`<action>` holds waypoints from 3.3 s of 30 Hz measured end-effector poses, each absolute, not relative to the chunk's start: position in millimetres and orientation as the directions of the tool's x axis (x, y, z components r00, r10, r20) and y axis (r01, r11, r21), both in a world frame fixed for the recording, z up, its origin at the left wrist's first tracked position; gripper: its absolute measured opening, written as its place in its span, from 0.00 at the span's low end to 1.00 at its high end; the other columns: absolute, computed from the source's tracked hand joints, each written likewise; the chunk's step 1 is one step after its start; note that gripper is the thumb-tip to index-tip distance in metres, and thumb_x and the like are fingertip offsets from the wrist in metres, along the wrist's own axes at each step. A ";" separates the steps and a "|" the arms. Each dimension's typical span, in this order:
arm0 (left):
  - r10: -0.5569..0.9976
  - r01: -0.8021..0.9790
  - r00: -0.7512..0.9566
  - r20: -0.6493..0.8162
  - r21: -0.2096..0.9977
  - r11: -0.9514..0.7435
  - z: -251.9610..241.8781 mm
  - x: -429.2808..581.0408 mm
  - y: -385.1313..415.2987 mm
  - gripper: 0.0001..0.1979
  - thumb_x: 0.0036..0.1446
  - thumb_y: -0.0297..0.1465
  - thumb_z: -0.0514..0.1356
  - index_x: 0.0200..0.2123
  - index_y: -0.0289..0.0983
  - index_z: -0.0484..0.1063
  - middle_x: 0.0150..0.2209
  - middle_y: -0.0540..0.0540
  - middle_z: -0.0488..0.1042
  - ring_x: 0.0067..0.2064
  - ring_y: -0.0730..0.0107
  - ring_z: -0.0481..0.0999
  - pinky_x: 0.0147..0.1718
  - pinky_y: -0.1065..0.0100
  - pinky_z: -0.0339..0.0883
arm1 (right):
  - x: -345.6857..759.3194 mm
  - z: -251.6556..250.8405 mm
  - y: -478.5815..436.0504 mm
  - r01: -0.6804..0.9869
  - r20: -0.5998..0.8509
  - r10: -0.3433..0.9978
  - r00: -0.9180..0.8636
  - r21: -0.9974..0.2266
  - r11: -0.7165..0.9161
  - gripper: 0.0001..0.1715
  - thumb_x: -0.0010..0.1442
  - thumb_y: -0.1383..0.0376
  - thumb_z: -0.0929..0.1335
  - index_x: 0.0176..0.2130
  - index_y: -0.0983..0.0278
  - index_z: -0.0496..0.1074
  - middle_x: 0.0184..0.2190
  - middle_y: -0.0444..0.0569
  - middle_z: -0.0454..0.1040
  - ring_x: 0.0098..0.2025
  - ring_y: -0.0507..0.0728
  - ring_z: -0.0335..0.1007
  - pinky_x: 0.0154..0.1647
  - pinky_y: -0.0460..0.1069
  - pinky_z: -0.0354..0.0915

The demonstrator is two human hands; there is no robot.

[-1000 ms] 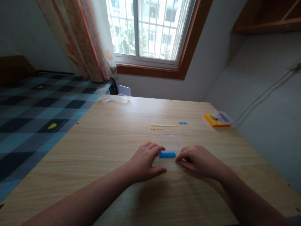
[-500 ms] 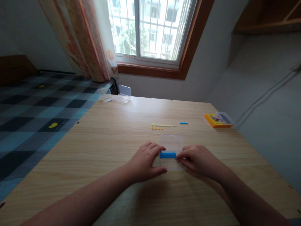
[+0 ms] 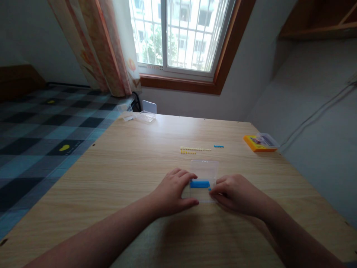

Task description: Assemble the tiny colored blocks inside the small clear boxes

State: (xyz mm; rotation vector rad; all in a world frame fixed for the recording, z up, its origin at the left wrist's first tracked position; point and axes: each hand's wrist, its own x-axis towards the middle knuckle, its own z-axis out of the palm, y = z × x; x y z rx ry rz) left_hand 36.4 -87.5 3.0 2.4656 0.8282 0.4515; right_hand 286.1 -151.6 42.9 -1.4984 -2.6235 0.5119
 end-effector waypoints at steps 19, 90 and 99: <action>0.629 0.468 0.763 0.152 0.542 -0.698 3.1 36.1 -87.8 0.31 0.51 0.42 0.72 0.56 0.40 0.71 0.54 0.41 0.75 0.56 0.49 0.71 0.58 0.49 0.64 | 291.1 42.8 -150.0 0.812 -0.082 0.841 -0.536 -0.325 0.485 0.14 0.65 0.69 0.65 0.32 0.61 0.79 0.28 0.44 0.77 0.28 0.50 0.69 0.31 0.47 0.53; 0.634 0.475 0.759 0.149 0.540 -0.695 3.0 36.7 -88.1 0.30 0.51 0.41 0.72 0.55 0.40 0.71 0.54 0.41 0.75 0.56 0.49 0.71 0.58 0.49 0.65 | 289.0 35.9 -145.7 0.894 0.029 0.929 -0.368 -0.264 0.362 0.13 0.65 0.66 0.66 0.37 0.60 0.82 0.32 0.47 0.79 0.32 0.53 0.72 0.34 0.47 0.57; 0.635 0.479 0.759 0.143 0.537 -0.694 3.0 37.2 -88.1 0.30 0.51 0.42 0.72 0.56 0.40 0.71 0.54 0.41 0.75 0.56 0.49 0.71 0.58 0.48 0.65 | 283.5 31.6 -145.6 0.921 -0.035 0.936 -0.351 -0.190 0.339 0.15 0.65 0.67 0.65 0.33 0.61 0.80 0.31 0.48 0.80 0.31 0.53 0.73 0.32 0.48 0.55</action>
